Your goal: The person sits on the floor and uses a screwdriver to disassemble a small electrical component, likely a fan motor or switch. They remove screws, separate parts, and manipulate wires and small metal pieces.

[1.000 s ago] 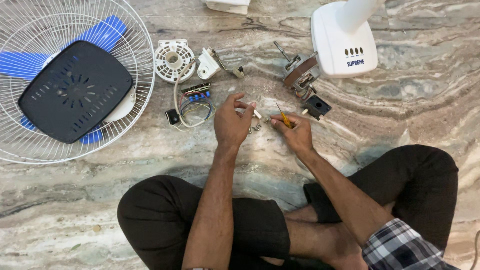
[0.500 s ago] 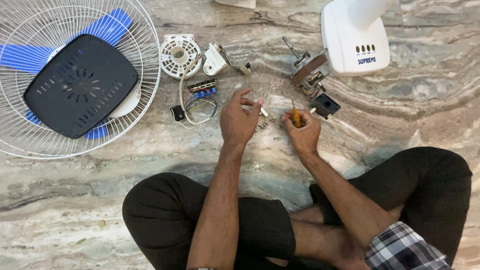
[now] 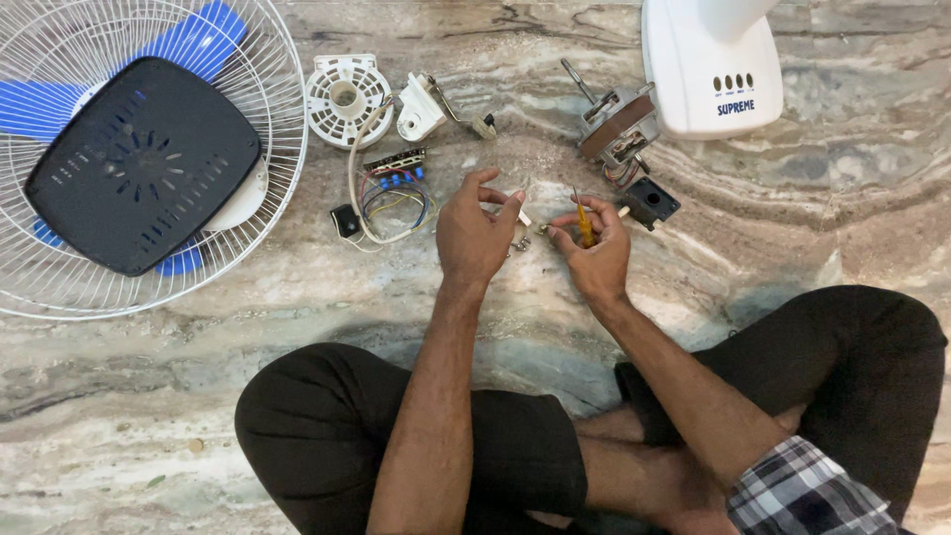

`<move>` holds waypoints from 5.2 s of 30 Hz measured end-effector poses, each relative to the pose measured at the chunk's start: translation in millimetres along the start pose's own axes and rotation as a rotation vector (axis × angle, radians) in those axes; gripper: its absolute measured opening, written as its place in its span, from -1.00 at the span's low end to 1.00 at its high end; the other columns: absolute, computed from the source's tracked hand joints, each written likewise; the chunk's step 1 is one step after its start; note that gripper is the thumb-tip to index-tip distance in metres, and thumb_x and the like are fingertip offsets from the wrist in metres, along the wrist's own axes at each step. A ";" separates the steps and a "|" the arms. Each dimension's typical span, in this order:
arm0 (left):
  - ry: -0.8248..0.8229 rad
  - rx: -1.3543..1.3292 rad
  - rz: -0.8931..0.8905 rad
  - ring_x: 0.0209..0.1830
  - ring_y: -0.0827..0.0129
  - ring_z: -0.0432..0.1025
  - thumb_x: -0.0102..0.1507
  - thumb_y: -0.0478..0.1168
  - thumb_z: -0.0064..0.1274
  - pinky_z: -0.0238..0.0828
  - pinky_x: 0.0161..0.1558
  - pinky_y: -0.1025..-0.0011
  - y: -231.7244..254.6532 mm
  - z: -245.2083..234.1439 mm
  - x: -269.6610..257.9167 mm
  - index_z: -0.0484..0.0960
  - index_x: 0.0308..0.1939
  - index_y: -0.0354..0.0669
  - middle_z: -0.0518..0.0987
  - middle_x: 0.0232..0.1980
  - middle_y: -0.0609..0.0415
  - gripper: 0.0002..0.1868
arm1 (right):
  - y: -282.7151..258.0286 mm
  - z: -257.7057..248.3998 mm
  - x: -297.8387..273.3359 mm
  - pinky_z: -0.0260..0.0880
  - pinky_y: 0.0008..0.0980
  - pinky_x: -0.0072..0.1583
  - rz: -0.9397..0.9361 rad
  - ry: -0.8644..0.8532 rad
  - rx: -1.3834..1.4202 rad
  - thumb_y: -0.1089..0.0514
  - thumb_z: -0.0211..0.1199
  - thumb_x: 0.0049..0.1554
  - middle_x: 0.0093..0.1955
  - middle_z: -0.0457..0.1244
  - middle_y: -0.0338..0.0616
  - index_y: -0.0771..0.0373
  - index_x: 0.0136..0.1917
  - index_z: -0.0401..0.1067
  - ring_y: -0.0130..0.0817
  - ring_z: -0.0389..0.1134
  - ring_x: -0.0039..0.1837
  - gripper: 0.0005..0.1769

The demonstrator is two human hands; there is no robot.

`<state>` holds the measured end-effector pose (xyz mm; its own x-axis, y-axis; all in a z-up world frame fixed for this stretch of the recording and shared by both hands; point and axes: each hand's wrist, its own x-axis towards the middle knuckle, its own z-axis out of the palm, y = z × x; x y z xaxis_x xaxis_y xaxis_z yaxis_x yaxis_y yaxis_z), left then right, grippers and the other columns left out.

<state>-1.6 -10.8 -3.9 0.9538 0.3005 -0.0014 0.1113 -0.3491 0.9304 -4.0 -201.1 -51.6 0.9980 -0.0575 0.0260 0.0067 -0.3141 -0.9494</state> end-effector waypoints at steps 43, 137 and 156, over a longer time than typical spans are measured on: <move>-0.091 0.044 0.224 -0.37 0.32 0.60 0.18 -0.05 0.29 0.53 -0.22 0.29 54.5 46.2 -18.8 0.67 0.06 0.01 0.72 -0.18 0.16 -0.61 | -24.0 -125.8 35.8 0.39 -0.21 0.03 0.049 -0.025 -0.656 -0.12 0.54 0.02 -0.02 0.44 0.04 0.21 0.25 0.58 -0.18 0.42 -0.06 -0.39; 0.266 0.126 0.101 0.19 -0.13 0.45 0.11 -0.24 0.32 0.48 0.06 0.04 24.1 136.0 -53.9 0.35 0.29 -0.11 0.41 0.27 -0.12 -0.30 | -5.1 -112.6 -24.7 0.19 -0.54 -0.19 -0.054 -0.041 -0.147 0.18 0.25 0.28 -0.23 0.29 -0.31 0.31 0.19 0.50 -0.63 0.18 -0.24 -0.75; 0.280 0.124 0.190 0.24 -0.04 0.47 0.16 -0.41 0.17 0.51 0.09 0.10 29.9 136.3 -51.5 0.36 0.35 0.02 0.49 0.26 -0.04 -0.32 | 5.2 -108.4 -15.8 0.30 -0.54 -0.12 0.003 -0.152 -0.079 0.17 0.28 0.24 -0.21 0.38 -0.28 0.35 0.11 0.50 -0.63 0.29 -0.17 -0.77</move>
<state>-9.4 -157.6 -26.0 0.8491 0.4453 0.2841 -0.0113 -0.5224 0.8526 -26.5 -304.5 -23.0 0.9960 0.0836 -0.0303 0.0045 -0.3878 -0.9217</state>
